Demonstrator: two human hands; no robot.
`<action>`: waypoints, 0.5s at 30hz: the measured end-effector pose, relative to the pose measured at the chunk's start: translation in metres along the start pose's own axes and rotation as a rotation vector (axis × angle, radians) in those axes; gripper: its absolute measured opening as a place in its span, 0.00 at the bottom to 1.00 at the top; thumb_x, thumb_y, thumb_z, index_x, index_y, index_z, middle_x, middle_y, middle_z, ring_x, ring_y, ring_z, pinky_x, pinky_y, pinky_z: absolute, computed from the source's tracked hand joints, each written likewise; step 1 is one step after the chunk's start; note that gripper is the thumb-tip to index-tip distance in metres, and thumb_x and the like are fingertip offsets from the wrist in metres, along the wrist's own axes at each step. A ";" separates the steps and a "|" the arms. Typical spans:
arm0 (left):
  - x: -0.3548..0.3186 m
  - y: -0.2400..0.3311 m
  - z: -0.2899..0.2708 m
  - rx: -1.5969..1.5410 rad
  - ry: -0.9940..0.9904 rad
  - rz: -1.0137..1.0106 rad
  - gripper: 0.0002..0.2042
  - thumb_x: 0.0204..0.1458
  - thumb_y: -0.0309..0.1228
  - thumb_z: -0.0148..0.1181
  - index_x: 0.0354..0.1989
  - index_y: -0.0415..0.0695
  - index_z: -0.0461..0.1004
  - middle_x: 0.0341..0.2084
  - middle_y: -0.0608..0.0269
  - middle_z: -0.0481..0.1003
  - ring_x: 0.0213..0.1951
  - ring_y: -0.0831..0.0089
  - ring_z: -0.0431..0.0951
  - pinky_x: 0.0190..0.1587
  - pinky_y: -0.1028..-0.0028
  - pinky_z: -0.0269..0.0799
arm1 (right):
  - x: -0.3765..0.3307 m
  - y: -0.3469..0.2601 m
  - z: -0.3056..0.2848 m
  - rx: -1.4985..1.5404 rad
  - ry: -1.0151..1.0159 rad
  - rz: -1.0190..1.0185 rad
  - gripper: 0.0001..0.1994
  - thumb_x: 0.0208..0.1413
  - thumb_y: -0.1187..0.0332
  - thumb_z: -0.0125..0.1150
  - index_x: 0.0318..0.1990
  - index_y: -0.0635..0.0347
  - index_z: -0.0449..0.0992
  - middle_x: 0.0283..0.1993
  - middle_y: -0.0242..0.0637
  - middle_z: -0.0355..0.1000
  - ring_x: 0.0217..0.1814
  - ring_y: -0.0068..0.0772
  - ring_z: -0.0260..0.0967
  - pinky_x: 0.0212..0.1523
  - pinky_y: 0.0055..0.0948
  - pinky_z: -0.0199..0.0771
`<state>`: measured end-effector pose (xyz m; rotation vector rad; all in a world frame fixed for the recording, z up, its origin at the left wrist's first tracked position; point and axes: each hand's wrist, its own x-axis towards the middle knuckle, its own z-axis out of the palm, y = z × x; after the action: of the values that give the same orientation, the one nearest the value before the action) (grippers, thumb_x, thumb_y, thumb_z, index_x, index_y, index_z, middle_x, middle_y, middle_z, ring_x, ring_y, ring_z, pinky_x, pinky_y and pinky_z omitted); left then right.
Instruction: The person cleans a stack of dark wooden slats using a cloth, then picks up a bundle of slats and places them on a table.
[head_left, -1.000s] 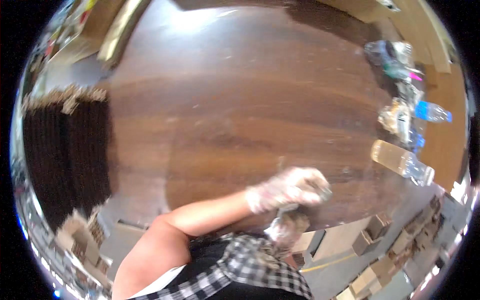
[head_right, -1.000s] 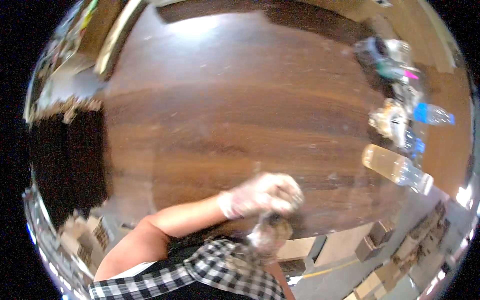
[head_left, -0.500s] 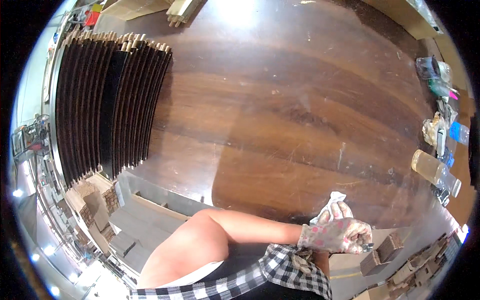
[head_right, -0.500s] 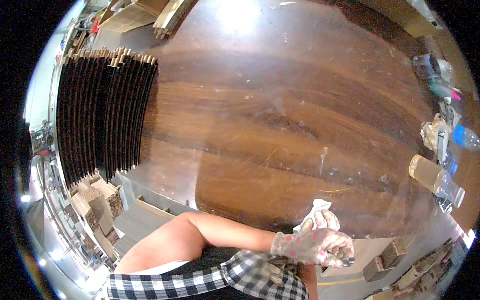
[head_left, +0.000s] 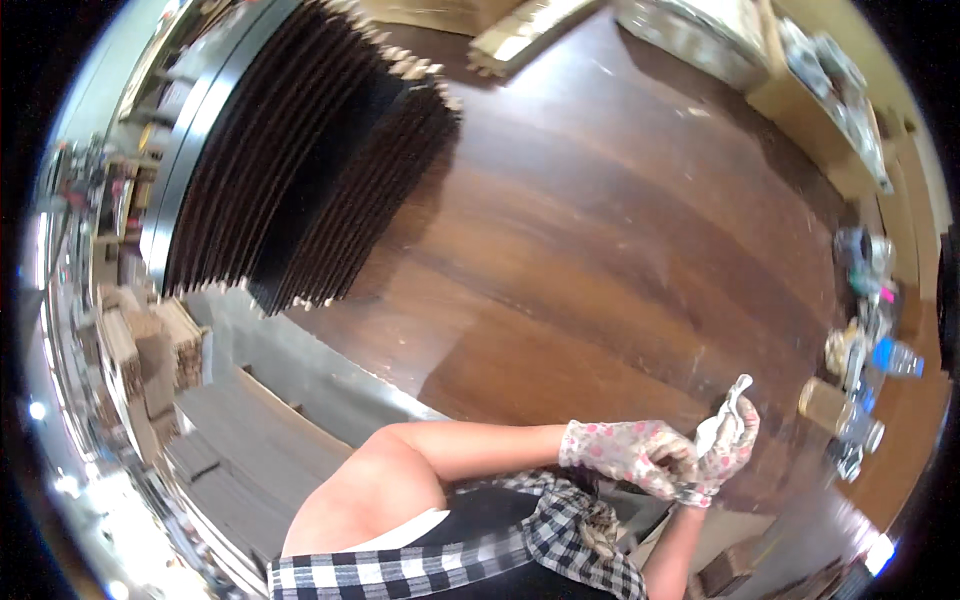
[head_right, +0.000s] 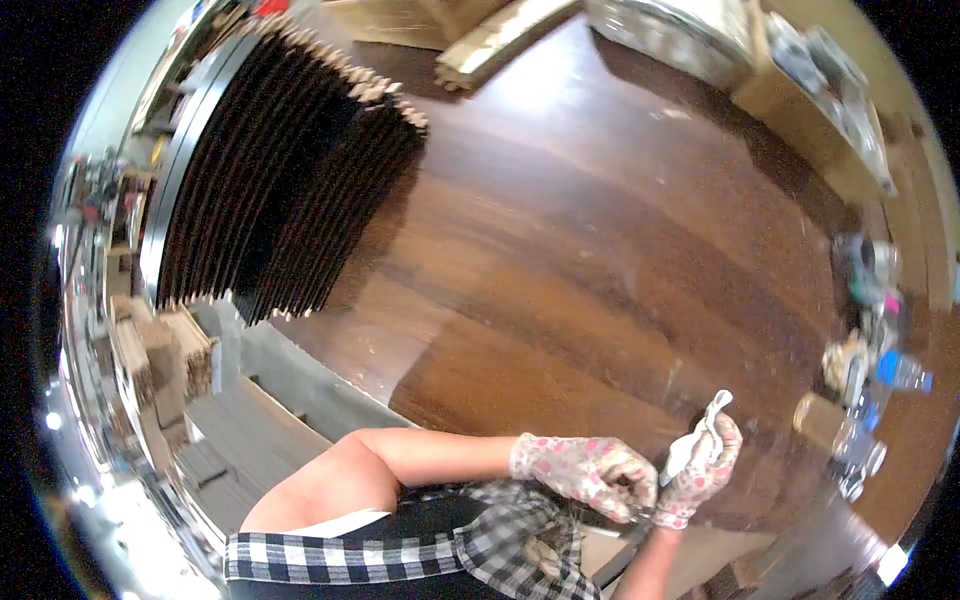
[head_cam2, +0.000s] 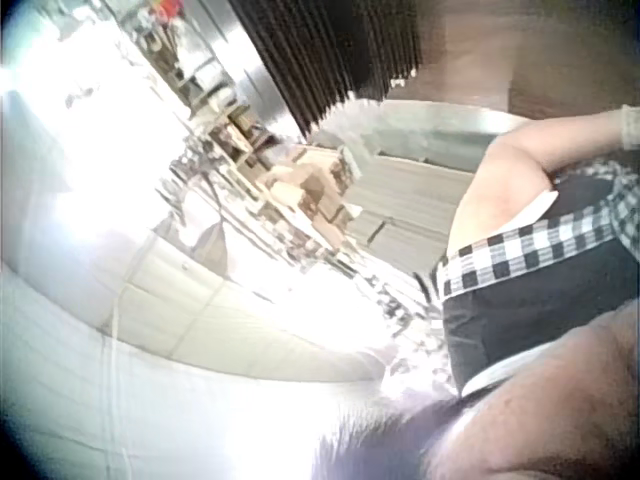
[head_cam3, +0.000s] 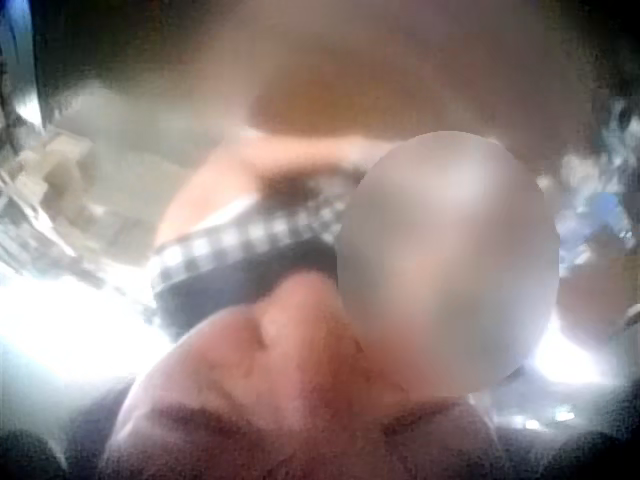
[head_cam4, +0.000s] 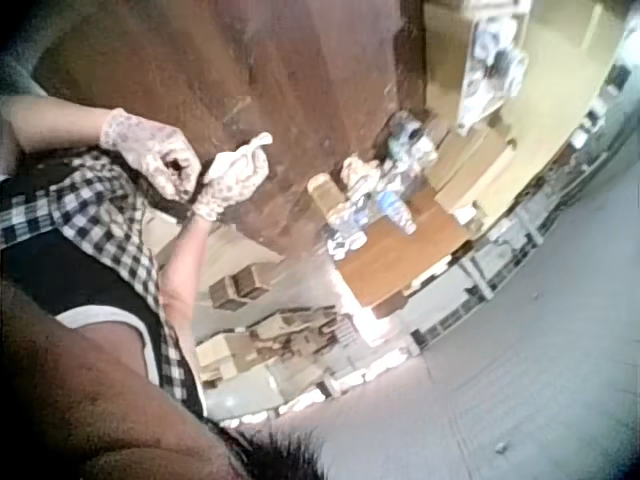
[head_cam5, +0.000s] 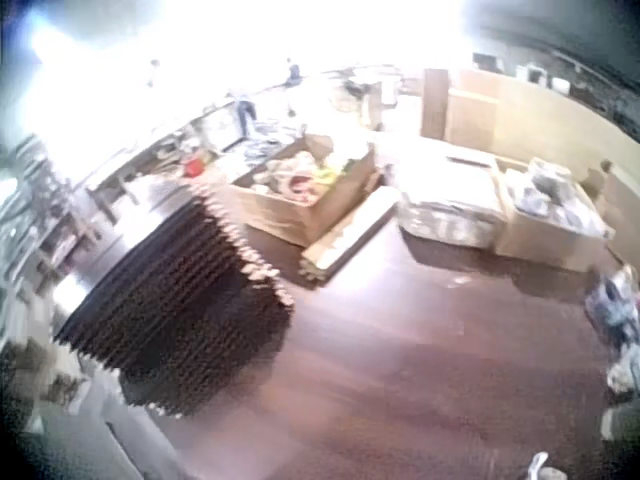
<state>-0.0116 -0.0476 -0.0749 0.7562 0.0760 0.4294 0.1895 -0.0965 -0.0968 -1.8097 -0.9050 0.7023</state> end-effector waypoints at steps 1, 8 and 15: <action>-0.010 -0.003 -0.014 0.027 0.028 0.017 0.12 0.48 0.29 0.64 0.40 0.37 0.73 0.33 0.67 0.74 0.38 0.79 0.71 0.42 0.75 0.67 | 0.014 -0.016 0.015 -0.071 -0.061 -0.014 0.10 0.58 0.77 0.50 0.46 0.64 0.72 0.46 0.35 0.70 0.48 0.27 0.66 0.50 0.27 0.66; -0.021 -0.026 -0.046 0.157 -0.067 0.145 0.15 0.45 0.32 0.65 0.38 0.37 0.73 0.32 0.63 0.75 0.38 0.74 0.74 0.42 0.73 0.69 | 0.111 -0.037 0.135 -0.175 -0.337 -0.325 0.12 0.59 0.73 0.50 0.49 0.65 0.72 0.47 0.35 0.70 0.48 0.27 0.67 0.51 0.27 0.65; -0.024 -0.027 -0.047 -0.220 -0.069 0.157 0.18 0.38 0.27 0.70 0.38 0.36 0.72 0.30 0.66 0.73 0.34 0.79 0.72 0.37 0.77 0.68 | 0.128 -0.026 0.159 -0.533 -0.278 -0.767 0.12 0.57 0.76 0.52 0.48 0.64 0.73 0.50 0.42 0.68 0.55 0.39 0.65 0.58 0.34 0.61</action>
<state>-0.0337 -0.0443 -0.1298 0.5612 -0.0952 0.5509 0.1297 0.0946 -0.1417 -1.6079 -1.9704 0.2183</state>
